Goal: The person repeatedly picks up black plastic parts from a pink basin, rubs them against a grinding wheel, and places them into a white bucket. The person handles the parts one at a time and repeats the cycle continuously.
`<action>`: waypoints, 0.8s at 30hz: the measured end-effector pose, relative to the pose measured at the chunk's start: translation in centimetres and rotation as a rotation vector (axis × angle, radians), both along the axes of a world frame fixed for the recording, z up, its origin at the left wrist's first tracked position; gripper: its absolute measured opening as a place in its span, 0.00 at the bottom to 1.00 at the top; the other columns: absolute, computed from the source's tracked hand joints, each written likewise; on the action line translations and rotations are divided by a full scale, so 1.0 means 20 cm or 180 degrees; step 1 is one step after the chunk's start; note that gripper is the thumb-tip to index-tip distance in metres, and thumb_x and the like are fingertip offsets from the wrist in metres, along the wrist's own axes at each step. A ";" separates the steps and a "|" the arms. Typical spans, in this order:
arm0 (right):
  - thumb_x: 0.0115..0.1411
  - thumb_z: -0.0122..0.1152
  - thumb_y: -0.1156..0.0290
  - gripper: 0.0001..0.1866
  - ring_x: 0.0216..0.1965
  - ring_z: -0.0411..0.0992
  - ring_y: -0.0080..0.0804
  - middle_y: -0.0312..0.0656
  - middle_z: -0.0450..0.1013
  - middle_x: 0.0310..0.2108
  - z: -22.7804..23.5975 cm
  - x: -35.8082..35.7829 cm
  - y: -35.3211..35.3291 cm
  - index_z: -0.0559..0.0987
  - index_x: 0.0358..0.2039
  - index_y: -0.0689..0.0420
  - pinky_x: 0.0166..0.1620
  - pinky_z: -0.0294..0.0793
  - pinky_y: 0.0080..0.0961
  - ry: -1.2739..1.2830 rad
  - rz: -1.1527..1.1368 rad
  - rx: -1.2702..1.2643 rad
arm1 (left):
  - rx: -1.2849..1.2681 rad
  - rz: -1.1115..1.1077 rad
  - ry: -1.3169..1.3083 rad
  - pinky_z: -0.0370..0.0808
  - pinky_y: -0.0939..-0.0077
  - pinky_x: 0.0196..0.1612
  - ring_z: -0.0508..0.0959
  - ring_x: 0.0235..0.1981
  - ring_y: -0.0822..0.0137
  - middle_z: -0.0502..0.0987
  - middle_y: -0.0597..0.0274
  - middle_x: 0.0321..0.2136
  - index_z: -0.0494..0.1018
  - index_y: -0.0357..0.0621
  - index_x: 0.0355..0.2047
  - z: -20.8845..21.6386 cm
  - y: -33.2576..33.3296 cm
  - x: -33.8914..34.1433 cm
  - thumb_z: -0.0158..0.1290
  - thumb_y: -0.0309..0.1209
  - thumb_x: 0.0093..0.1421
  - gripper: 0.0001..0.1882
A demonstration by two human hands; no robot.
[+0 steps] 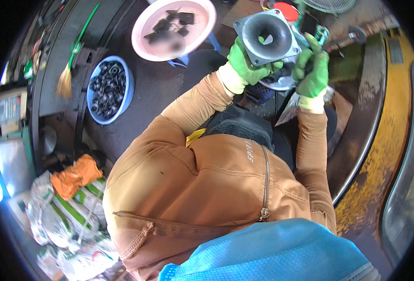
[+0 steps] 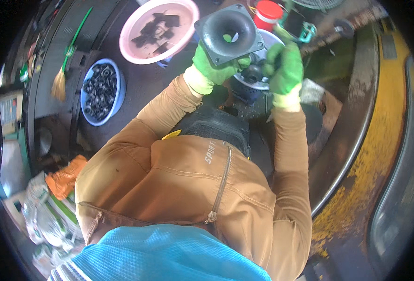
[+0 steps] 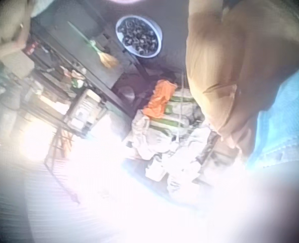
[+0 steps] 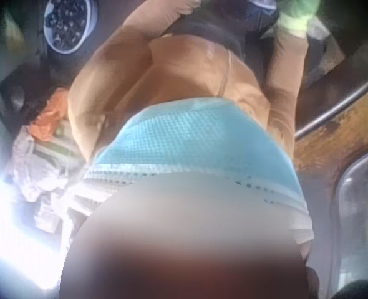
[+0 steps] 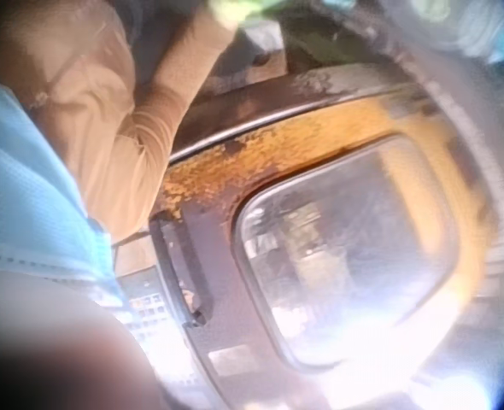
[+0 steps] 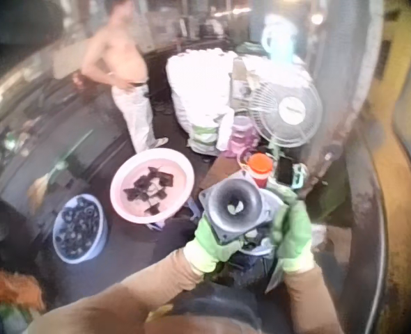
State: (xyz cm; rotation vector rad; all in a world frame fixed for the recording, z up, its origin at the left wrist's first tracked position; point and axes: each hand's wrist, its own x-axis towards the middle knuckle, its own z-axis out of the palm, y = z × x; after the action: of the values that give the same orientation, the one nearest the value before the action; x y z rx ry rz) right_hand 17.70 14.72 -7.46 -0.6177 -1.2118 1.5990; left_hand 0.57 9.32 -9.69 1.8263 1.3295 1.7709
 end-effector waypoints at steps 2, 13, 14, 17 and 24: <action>0.68 0.40 0.41 0.32 0.16 0.53 0.17 0.29 0.60 0.19 -0.04 0.01 0.08 0.72 0.55 0.57 0.19 0.52 0.16 0.0096 -0.0184 -0.0584 | -0.0531 -0.0347 -0.1133 0.74 0.66 0.39 0.75 0.38 0.63 0.76 0.63 0.39 0.75 0.49 0.44 0.01 -0.02 -0.10 0.58 0.36 0.57 0.14; 0.67 0.43 0.42 0.27 0.17 0.52 0.14 0.21 0.57 0.18 -0.23 0.07 0.22 0.76 0.48 0.52 0.21 0.50 0.13 -0.0604 -0.0130 -0.1643 | -0.0800 0.0663 -0.3160 0.75 0.70 0.32 0.77 0.30 0.65 0.77 0.58 0.33 0.72 0.46 0.44 -0.54 -0.58 -1.04 0.49 0.28 0.62 0.10; 0.67 0.42 0.42 0.28 0.16 0.50 0.14 0.21 0.54 0.16 -0.25 0.06 0.23 0.75 0.48 0.54 0.20 0.48 0.13 -0.0948 -0.0519 -0.1698 | -0.1029 0.1432 -0.2245 0.75 0.70 0.33 0.77 0.31 0.64 0.77 0.57 0.33 0.72 0.45 0.45 -0.68 -0.69 -1.12 0.50 0.27 0.62 0.11; 0.66 0.45 0.41 0.27 0.14 0.50 0.14 0.22 0.56 0.15 -0.32 0.10 0.25 0.76 0.46 0.52 0.17 0.49 0.13 -0.1048 -0.0497 -0.1928 | -0.1230 0.2425 -0.3455 0.76 0.70 0.38 0.78 0.36 0.61 0.79 0.55 0.37 0.70 0.43 0.48 -1.11 -1.06 -1.26 0.53 0.29 0.59 0.17; 0.64 0.46 0.39 0.25 0.14 0.56 0.16 0.23 0.64 0.17 -0.50 0.24 0.32 0.75 0.42 0.47 0.18 0.55 0.14 -0.1882 -0.0881 -0.2279 | -0.4342 0.4163 -0.0439 0.75 0.63 0.49 0.78 0.47 0.51 0.79 0.47 0.42 0.74 0.41 0.44 -1.70 -1.71 -1.55 0.59 0.44 0.51 0.25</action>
State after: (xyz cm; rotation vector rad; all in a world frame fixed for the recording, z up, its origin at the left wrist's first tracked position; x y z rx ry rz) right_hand 22.45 21.13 -17.40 -1.7308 -0.8586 1.6423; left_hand -30.40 -24.80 -43.73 -0.0123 2.8168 0.5853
